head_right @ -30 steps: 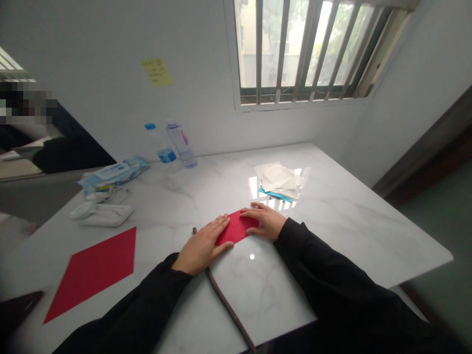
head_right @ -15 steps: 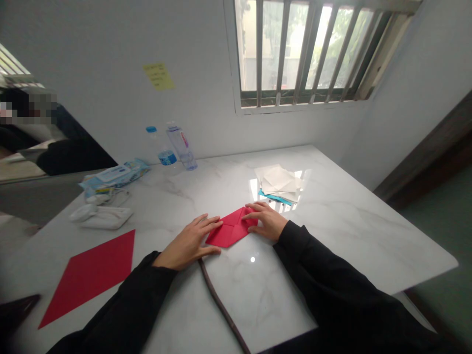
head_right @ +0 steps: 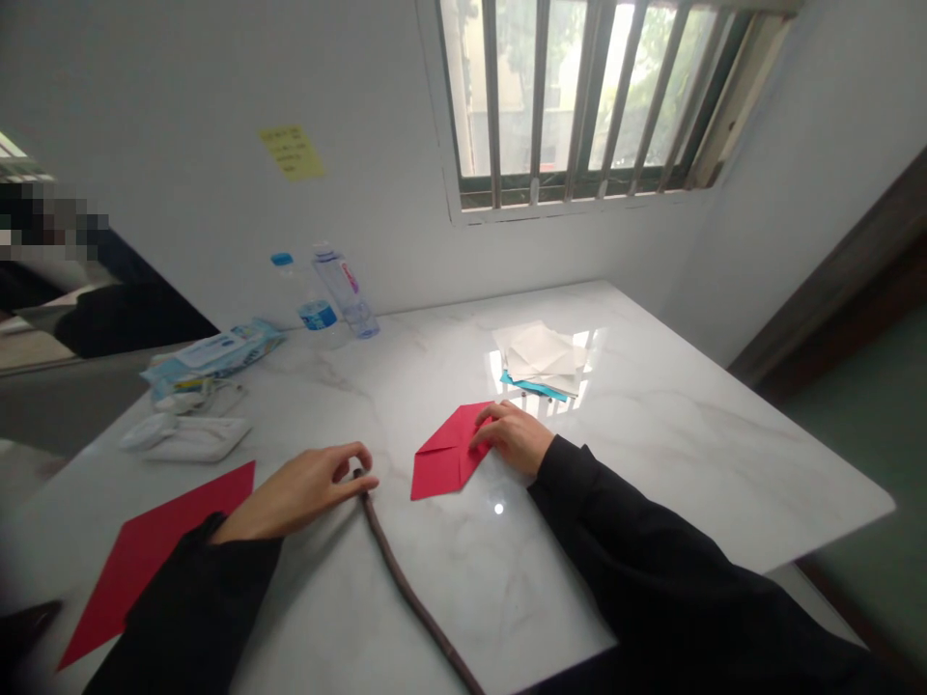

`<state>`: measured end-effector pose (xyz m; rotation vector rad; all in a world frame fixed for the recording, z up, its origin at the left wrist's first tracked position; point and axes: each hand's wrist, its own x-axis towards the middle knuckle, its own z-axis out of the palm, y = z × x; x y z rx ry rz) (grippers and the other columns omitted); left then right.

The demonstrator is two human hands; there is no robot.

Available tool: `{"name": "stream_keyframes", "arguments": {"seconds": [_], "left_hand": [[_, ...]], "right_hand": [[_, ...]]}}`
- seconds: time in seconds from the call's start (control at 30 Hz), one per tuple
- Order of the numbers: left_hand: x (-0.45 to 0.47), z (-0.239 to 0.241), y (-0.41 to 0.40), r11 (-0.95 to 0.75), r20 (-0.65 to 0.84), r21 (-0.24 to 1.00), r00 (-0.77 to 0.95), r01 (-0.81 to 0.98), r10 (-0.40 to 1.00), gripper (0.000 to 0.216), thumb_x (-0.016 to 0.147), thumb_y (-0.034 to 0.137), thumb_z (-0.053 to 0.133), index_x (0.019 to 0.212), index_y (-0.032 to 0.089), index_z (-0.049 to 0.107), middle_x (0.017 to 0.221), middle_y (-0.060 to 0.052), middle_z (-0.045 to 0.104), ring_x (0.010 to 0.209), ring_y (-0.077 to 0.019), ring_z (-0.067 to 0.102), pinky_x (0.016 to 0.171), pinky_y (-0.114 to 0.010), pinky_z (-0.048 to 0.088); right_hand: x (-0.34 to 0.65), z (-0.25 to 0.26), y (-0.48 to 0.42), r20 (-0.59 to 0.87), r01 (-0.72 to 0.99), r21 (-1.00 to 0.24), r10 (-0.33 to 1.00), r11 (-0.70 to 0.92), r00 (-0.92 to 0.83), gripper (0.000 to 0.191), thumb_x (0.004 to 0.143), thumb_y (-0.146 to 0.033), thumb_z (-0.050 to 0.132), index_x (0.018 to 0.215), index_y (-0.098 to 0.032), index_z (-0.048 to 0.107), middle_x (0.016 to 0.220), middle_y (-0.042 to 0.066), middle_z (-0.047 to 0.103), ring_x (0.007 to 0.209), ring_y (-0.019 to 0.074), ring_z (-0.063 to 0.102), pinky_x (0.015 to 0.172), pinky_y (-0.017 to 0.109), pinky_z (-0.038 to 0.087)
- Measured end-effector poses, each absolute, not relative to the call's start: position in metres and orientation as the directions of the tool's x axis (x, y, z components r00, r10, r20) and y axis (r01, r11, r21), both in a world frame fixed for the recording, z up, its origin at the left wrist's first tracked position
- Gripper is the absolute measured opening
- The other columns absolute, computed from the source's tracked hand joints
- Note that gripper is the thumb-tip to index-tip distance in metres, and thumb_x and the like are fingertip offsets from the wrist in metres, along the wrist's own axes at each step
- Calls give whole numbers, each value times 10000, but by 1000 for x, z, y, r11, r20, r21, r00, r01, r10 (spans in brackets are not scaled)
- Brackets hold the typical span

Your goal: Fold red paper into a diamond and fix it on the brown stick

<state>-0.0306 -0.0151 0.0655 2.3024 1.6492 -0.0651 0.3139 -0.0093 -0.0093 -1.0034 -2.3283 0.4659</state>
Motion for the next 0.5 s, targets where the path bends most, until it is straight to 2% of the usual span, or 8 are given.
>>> {"name": "stream_keyframes", "arguments": {"seconds": [0.1,0.23,0.4,0.5], "left_hand": [[-31,68,-17,-236,-275,273,311,932,910,236,837,431,637,989,256,683,783,-7,709,761,-223,670,690,-296,411],[-26,65,-16,-208,-222,305,282,929,933,221,812,353,585,978,255,693,803,-6,718,767,-212,673,708,-292,439],[-29,51,-2,-198,-50,248,217,948,975,289,859,316,530,1060,250,727,922,-42,720,855,-224,670,756,-299,458],[-43,43,15,-141,81,206,127,968,989,340,915,311,484,1128,232,736,958,-61,707,883,-230,663,790,-302,462]], "right_hand": [[311,-9,-9,350,539,-534,751,651,-560,493,852,87,477,962,-233,834,1111,66,716,975,202,668,896,350,540],[307,-9,-9,356,558,-543,775,627,-523,453,860,74,485,938,-214,825,1009,67,722,909,194,672,854,330,541],[301,-8,-10,366,587,-536,793,607,-486,140,950,-182,677,988,-208,809,1021,89,708,933,216,668,884,362,554],[297,-6,-11,376,613,-515,801,599,-467,174,904,-300,779,1053,-211,793,1076,101,697,985,239,657,927,400,554]]}}
